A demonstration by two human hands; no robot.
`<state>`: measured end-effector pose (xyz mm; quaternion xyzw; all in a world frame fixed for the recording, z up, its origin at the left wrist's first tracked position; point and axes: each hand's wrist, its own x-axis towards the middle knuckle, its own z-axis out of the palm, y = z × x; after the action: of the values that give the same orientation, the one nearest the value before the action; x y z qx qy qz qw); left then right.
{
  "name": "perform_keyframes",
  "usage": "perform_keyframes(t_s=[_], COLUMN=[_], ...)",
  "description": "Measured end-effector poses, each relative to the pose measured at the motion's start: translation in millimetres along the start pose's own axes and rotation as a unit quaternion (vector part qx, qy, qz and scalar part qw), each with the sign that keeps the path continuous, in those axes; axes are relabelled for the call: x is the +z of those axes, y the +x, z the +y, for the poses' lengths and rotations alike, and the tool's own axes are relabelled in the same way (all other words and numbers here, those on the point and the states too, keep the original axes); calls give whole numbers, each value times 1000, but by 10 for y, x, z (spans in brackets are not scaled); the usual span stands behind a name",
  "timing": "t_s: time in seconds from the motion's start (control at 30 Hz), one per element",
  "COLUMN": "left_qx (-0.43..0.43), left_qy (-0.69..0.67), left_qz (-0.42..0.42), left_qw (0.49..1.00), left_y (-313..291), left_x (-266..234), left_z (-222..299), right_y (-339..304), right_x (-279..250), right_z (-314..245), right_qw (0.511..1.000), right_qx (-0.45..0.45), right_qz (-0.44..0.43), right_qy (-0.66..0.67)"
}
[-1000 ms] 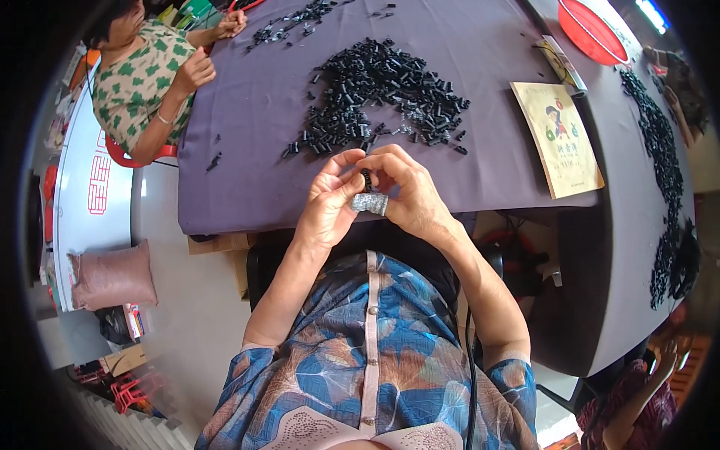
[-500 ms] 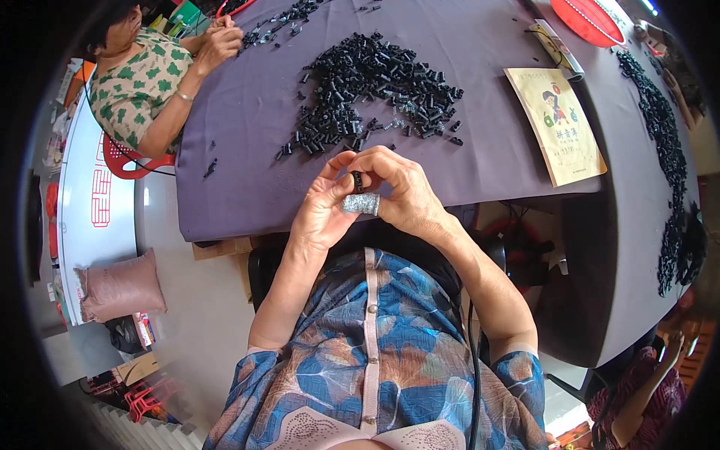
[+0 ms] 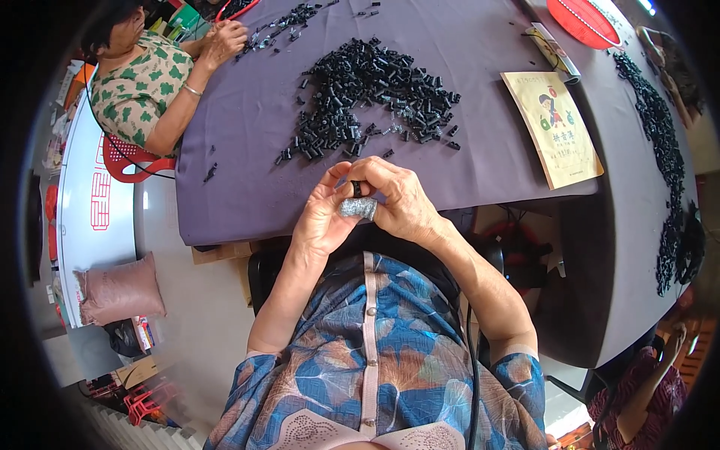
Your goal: Manually assembling small black plastic components with metallic inserts at a workbench.
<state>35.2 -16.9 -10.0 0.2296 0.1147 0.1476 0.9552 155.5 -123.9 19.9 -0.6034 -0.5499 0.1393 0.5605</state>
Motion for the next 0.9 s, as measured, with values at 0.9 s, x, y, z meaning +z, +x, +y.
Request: perform_keyframes(t_s=[0.9], left_qx=[38], left_qy=[84], left_qz=[68], left_qw=[993], left_y=[-16], left_x=[-81], left_z=[344], right_y=[15], right_x=[-479], right_z=[203], right_qw=[969], right_qx=[64], right_qz=[107], right_qy=[-211])
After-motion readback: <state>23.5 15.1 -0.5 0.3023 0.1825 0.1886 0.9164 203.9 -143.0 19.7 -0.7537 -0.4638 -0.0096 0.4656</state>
